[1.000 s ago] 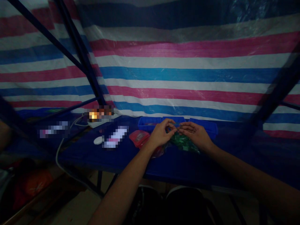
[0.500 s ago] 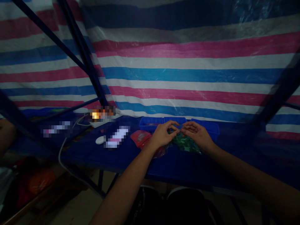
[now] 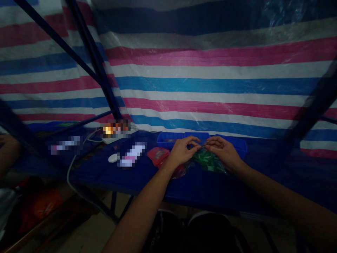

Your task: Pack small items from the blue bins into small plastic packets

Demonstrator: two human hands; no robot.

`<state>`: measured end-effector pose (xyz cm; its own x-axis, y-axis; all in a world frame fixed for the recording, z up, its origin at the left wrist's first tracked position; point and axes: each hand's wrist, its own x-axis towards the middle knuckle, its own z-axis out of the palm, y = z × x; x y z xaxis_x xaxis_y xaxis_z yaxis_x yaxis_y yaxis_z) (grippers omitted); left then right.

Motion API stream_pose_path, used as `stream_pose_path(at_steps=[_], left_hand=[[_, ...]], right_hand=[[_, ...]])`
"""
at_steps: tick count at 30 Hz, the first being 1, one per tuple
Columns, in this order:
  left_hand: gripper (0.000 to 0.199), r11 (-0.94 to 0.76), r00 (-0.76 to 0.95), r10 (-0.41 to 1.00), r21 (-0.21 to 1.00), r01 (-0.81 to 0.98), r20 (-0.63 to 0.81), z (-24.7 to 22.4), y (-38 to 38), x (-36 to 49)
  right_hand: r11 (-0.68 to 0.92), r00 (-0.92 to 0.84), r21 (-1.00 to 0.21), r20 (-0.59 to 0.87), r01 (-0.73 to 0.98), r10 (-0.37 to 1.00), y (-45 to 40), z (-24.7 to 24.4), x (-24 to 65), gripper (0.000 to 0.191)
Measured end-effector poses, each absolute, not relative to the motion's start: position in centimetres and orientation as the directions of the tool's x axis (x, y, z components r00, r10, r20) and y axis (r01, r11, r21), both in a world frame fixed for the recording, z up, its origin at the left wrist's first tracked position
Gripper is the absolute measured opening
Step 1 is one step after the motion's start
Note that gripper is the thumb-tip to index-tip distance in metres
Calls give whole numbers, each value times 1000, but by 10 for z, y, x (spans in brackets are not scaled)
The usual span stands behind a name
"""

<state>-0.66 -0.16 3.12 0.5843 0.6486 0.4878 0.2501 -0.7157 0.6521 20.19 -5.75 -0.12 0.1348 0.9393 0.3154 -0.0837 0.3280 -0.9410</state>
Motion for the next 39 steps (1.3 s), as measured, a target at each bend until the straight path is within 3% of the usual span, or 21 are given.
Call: stream_pose_path(at_steps=[6, 22, 30, 33, 39], left_hand=[[25, -710, 562, 665, 649, 274, 491, 33, -2, -9], [24, -693, 500, 692, 673, 259, 520, 32, -1, -8], [20, -768, 624, 623, 523, 370, 473, 30, -1, -11], [18, -796, 674, 589, 463, 389, 446, 29, -2, -11], [14, -844, 664, 537, 329, 424, 520, 27, 2, -11]], right_hand=[[300, 94, -947, 291, -111, 952, -58, 2, 205, 40], [256, 196, -952, 222, -170, 955, -55, 3, 208, 52], [361, 324, -922, 301, -142, 897, -50, 15, 227, 53], [410, 367, -911, 367, -46, 855, -49, 21, 237, 52], [513, 370, -749, 657, 419, 657, -56, 32, 259, 43]])
